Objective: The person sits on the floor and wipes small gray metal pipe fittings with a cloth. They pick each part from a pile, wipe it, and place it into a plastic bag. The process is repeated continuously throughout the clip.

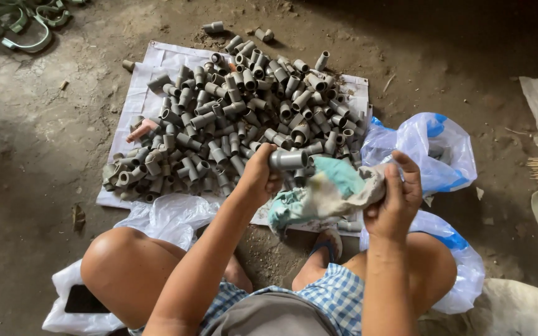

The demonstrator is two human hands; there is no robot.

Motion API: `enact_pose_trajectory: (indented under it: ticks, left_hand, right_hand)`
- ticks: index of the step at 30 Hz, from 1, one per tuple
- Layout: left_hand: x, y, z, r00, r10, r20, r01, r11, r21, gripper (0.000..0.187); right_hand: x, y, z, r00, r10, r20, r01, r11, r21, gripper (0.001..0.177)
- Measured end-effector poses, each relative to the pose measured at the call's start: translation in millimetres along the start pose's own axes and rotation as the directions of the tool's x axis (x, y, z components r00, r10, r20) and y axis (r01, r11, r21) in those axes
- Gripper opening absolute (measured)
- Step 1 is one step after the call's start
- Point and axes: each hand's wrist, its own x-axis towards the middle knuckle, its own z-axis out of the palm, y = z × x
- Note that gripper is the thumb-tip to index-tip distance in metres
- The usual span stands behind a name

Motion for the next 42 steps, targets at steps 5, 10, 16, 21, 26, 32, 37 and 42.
enact_pose_trajectory:
  ticks: [5, 10, 16, 21, 26, 32, 37, 42]
  left_hand:
    - [1.4, 0.6, -1.8, 0.998, 0.021, 0.062, -0.023, 0.999, 0.034, 0.033]
    - [3.8, -12.5, -4.8, 1.000, -0.024, 0.003, 0.023, 0.991, 0.132, 0.042]
    - [13.6, -27.2, -8.5, 0.912, 0.369, 0.179, -0.401, 0.706, 0.584, 0.037]
    - [-26.6, -33.3, 15.3, 0.743, 0.577, 0.340, -0.621, 0.783, 0.027, 0.031]
    - [-4.6, -58.4, -2.9, 0.779, 0.607, 0.157, -0.610, 0.792, -0.036, 0.021]
    - [-8.2, -28.3, -5.2, 0.934, 0.266, 0.238, -0.204, 0.945, -0.257, 0.052]
    - [-104.0, 11.6, 89.5, 0.985, 0.170, 0.013, -0.160, 0.894, 0.418, 0.096]
    - [-51.0, -28.7, 53.6, 0.895, 0.426, 0.131, -0.441, 0.804, 0.399, 0.072]
  right_hand:
    - [-9.1, -21.0, -2.0, 0.972, 0.059, 0.229, -0.085, 0.991, 0.108, 0.053]
    - [-15.9, -37.3, 5.9, 0.818, 0.018, 0.575, 0.032, 0.997, -0.076, 0.067]
    - [-13.2, -43.0, 18.4, 0.694, 0.108, 0.712, 0.174, 0.934, -0.311, 0.083]
    - [-25.6, 15.7, 38.5, 0.924, 0.069, 0.376, -0.055, 0.997, -0.047, 0.058]
    - [-36.2, -15.9, 28.1, 0.878, 0.141, 0.458, 0.001, 0.956, -0.295, 0.061]
    - [-14.6, -41.4, -7.6, 0.828, -0.151, 0.540, 0.398, 0.837, -0.376, 0.048]
    - [-14.0, -20.4, 37.3, 0.748, -0.396, 0.533, 0.567, 0.798, -0.205, 0.031]
    - [0.3, -14.4, 63.6, 0.861, -0.313, 0.401, 0.396, 0.907, -0.143, 0.018]
